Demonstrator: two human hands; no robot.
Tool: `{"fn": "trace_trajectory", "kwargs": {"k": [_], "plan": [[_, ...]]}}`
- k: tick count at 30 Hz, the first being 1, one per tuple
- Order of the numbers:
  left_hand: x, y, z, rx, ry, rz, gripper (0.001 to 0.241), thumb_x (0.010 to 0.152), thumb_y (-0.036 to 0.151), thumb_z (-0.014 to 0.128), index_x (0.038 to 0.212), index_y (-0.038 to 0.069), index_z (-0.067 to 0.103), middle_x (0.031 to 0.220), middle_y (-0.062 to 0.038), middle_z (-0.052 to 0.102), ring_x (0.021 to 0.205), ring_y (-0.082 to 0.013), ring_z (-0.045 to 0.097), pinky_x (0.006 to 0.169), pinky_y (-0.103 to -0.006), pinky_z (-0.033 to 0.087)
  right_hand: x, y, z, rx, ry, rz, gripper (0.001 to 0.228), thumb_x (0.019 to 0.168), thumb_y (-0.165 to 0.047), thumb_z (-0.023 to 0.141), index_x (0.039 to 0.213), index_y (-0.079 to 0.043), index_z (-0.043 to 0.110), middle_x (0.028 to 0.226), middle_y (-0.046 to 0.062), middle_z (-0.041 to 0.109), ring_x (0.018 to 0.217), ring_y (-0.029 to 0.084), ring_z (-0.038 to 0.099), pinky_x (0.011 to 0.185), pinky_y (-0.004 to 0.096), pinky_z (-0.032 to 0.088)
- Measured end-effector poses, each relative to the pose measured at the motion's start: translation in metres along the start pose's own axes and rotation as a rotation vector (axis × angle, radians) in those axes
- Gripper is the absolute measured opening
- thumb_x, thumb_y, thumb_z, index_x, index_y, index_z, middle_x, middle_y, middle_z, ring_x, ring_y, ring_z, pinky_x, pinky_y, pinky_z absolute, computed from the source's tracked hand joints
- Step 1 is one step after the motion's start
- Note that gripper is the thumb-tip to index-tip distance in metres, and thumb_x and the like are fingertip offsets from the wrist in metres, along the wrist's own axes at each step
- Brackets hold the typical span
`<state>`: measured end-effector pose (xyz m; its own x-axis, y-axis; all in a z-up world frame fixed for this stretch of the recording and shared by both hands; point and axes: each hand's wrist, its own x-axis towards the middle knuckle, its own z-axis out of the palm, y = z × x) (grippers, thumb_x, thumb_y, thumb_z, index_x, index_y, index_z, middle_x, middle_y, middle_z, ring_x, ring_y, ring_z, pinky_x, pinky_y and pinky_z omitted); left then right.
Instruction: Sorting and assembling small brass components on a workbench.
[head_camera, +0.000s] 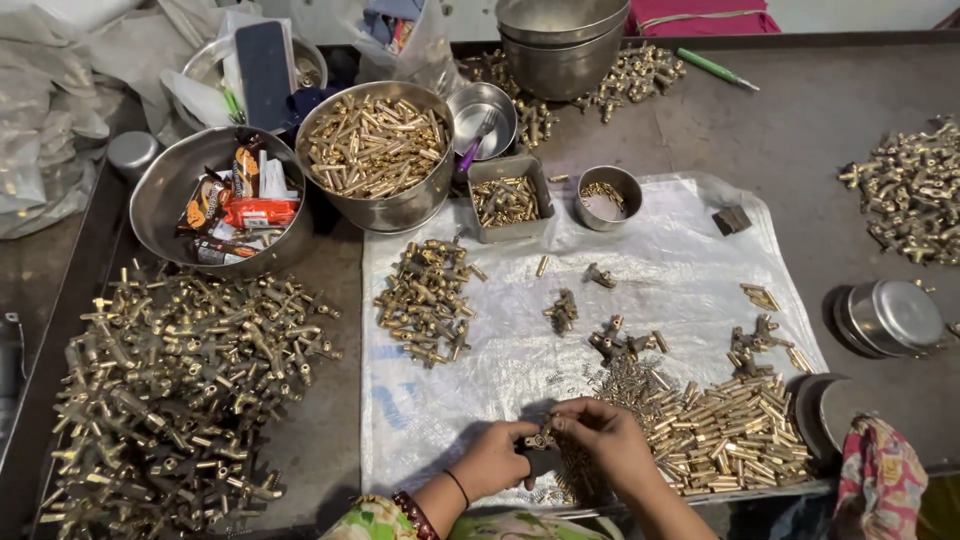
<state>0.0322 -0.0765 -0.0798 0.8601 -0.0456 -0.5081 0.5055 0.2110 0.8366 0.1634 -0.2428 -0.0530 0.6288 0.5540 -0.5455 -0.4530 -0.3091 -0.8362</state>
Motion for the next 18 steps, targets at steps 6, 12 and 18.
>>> {"fn": "trace_trajectory", "kwargs": {"k": [6, 12, 18], "plan": [[0.023, -0.045, -0.008, 0.122, 0.037, 0.096, 0.024, 0.086, -0.004, 0.065, 0.109, 0.0, 0.07, 0.064, -0.005, 0.064, 0.051, -0.0091, 0.058, 0.045, -0.0261, 0.043, -0.008, 0.005, 0.008, -0.02, -0.023, -0.087, 0.018, 0.087, -0.001, 0.074, 0.103, 0.004, 0.077, 0.094, 0.01, 0.081, 0.085, 0.015, 0.073, 0.079, 0.03, 0.058], [0.004, -0.009, -0.015, -0.399, -0.115, -0.011, 0.023, 0.095, 0.026, 0.06, 0.1, 0.006, 0.07, 0.072, -0.008, 0.074, 0.049, -0.012, 0.063, 0.041, -0.0227, 0.043, -0.017, 0.016, 0.011, -0.245, -0.122, -0.327, 0.018, 0.082, -0.002, 0.078, 0.1, -0.001, 0.078, 0.097, 0.005, 0.077, 0.089, 0.014, 0.074, 0.084, 0.029, 0.06], [0.003, -0.002, -0.01, -0.327, -0.048, -0.004, 0.041, 0.104, 0.036, 0.062, 0.092, -0.001, 0.072, 0.072, -0.009, 0.069, 0.053, -0.0124, 0.067, 0.042, -0.023, 0.045, 0.007, -0.013, -0.029, -0.698, 0.291, -0.406, 0.02, 0.085, -0.007, 0.078, 0.104, -0.011, 0.08, 0.108, 0.003, 0.081, 0.098, 0.017, 0.077, 0.09, 0.031, 0.059]]}}
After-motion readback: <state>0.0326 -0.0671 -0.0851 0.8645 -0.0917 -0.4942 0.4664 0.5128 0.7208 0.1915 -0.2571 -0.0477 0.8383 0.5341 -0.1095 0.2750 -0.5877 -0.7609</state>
